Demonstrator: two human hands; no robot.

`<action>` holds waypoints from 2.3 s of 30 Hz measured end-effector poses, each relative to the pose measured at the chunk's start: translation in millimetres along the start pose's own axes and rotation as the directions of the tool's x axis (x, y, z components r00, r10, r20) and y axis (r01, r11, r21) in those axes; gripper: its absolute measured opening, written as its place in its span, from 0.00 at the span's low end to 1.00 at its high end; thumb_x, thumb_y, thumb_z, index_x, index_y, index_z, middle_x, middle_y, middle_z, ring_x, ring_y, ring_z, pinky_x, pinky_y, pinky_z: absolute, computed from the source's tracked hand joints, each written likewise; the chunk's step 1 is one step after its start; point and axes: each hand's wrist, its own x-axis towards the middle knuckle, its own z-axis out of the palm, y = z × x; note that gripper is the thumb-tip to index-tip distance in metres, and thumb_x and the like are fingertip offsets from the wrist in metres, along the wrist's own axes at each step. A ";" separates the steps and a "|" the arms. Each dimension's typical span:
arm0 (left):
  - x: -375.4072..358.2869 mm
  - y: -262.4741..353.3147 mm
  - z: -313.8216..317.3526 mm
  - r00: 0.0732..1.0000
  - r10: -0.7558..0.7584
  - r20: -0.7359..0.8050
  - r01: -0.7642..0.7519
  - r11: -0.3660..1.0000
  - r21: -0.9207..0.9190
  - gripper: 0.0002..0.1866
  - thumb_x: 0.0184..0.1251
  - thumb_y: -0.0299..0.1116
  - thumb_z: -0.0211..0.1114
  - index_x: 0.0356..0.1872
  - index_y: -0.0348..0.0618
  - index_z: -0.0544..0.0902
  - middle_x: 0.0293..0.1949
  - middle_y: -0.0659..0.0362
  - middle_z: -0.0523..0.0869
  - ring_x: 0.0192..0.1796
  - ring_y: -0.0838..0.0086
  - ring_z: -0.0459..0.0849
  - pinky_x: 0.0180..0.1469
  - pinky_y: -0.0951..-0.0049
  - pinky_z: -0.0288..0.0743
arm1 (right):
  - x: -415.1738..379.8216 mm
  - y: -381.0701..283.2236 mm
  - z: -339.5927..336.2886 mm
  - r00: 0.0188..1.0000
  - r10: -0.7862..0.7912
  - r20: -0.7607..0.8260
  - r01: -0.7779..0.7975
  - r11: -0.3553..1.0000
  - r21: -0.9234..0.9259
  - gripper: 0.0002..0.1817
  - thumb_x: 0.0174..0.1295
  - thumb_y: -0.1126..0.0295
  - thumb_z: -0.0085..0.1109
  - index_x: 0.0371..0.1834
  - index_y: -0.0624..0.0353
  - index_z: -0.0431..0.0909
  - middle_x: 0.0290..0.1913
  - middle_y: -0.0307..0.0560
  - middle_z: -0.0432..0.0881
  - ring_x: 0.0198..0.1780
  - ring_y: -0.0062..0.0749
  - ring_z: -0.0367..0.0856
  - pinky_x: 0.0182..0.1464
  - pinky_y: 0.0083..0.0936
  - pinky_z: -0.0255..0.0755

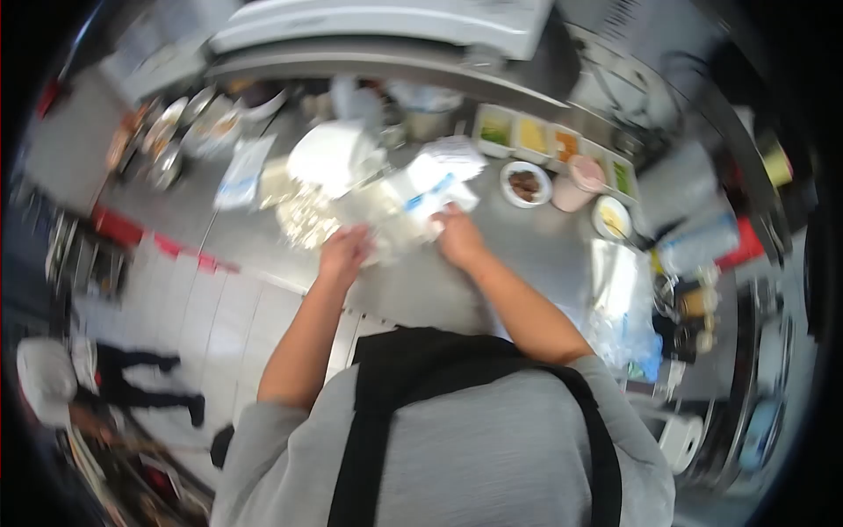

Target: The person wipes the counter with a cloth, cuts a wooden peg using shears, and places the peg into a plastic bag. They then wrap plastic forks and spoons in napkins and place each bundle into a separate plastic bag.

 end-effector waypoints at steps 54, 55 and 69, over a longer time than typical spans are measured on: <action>-95.6 -35.5 273.4 0.096 -0.035 0.995 -0.989 -0.113 0.091 0.20 0.56 0.21 0.53 0.52 0.38 0.78 0.58 0.53 0.78 0.47 0.54 0.84 0.49 0.60 0.78 | -246.6 -50.8 -179.3 0.586 0.468 -0.661 -0.503 0.850 0.156 0.11 0.52 0.74 0.66 0.39 0.54 0.79 0.42 0.50 0.82 0.49 0.56 0.80 0.50 0.39 0.75; -100.0 -36.8 274.0 0.080 -0.028 0.996 -0.994 -0.074 0.078 0.20 0.56 0.21 0.54 0.53 0.39 0.78 0.58 0.53 0.78 0.46 0.54 0.84 0.49 0.59 0.78 | -240.8 -51.6 -178.6 0.616 0.468 -0.634 -0.471 0.864 0.180 0.11 0.51 0.75 0.65 0.39 0.55 0.79 0.44 0.52 0.80 0.45 0.54 0.80 0.46 0.38 0.75; -80.7 -45.4 253.6 0.195 0.285 0.939 -0.948 -0.190 0.254 0.20 0.46 0.20 0.60 0.44 0.46 0.83 0.48 0.64 0.84 0.40 0.65 0.79 0.43 0.69 0.77 | -214.5 -33.4 -154.3 0.735 0.223 -0.640 -0.182 0.975 0.130 0.16 0.50 0.82 0.56 0.43 0.56 0.78 0.47 0.58 0.75 0.36 0.53 0.78 0.41 0.39 0.73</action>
